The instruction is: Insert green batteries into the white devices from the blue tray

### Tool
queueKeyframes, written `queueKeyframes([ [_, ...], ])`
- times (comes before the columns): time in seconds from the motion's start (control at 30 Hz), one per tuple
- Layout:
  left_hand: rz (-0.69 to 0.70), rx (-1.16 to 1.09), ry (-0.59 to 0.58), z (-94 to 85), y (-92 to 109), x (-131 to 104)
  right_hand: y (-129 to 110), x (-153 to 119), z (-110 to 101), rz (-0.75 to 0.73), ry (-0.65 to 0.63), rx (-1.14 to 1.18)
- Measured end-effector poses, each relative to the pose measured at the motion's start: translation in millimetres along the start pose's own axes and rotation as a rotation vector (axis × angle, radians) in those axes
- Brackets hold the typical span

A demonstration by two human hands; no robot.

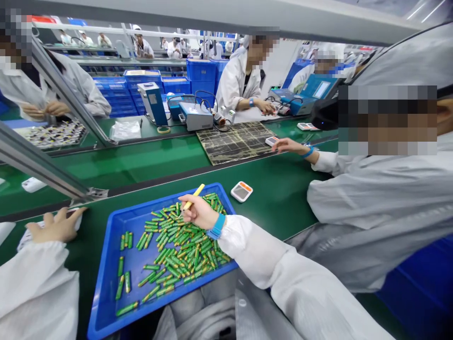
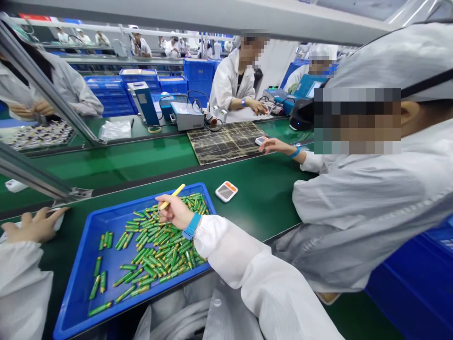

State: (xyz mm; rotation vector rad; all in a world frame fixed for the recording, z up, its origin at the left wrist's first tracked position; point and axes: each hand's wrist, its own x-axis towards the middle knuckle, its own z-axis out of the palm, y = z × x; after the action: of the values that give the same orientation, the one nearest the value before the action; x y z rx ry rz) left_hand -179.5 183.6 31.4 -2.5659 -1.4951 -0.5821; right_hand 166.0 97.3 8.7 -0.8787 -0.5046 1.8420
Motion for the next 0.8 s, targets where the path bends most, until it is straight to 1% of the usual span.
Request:
queueKeyframes([
  [0.07, -0.076, 0.068, 0.104, 7.6, -3, 2, -5, -4, 0, -0.151, -0.013, -0.121],
  [0.1, -0.101, 0.1, 0.123, 13.4, -5, 5, -9, -7, -3, -0.25, -0.013, -0.207],
  [0.13, -0.11, 0.126, 0.096, 18.8, -5, 9, -15, -12, -7, -0.349, -0.002, -0.308],
  [0.17, -0.108, 0.151, 0.037, 22.7, -2, 14, -23, -17, -13, -0.44, 0.019, -0.423],
  [0.2, -0.093, 0.173, -0.047, 24.3, 5, 20, -32, -22, -23, -0.513, 0.055, -0.547],
  [0.23, -0.07, 0.19, -0.134, 23.5, 18, 26, -42, -28, -34, -0.568, 0.1, -0.677],
  [0.27, -0.024, 0.202, -0.177, 20.5, 37, 31, -53, -34, -48, -0.631, 0.151, -0.809],
  [0.3, 0.048, 0.203, -0.189, 16.0, 60, 36, -62, -40, -63, -0.689, 0.21, -0.939],
  [0.37, 0.198, 0.142, -0.108, 7.2, 114, 42, -77, -52, -95, -0.733, 0.294, -1.169],
  [0.4, 0.277, 0.079, -0.068, 4.7, 141, 43, -81, -58, -110, -0.719, 0.289, -1.242],
  [0.43, 0.332, 0.024, -0.033, 4.6, 165, 43, -82, -64, -123, -0.667, 0.241, -1.289],
  [0.47, 0.371, -0.005, 0.001, 6.9, 184, 42, -81, -69, -134, -0.603, 0.175, -1.325],
  [0.5, 0.415, -0.019, 0.027, 11.7, 198, 41, -77, -75, -144, -0.544, 0.107, -1.365],
  [0.53, 0.456, -0.024, 0.04, 18.4, 208, 39, -72, -81, -151, -0.519, 0.076, -1.402],
  [0.6, 0.523, -0.026, 0.037, 34.1, 214, 33, -60, -92, -161, -0.512, 0.111, -1.493],
  [0.67, 0.546, -0.055, 0.009, 47.3, 210, 27, -47, -102, -164, -0.504, 0.196, -1.573],
  [0.73, 0.529, -0.111, -0.015, 53.9, 203, 22, -37, -108, -165, -0.49, 0.274, -1.606],
  [0.8, 0.512, -0.162, -0.022, 54.2, 198, 18, -32, -109, -166, -0.493, 0.36, -1.601],
])
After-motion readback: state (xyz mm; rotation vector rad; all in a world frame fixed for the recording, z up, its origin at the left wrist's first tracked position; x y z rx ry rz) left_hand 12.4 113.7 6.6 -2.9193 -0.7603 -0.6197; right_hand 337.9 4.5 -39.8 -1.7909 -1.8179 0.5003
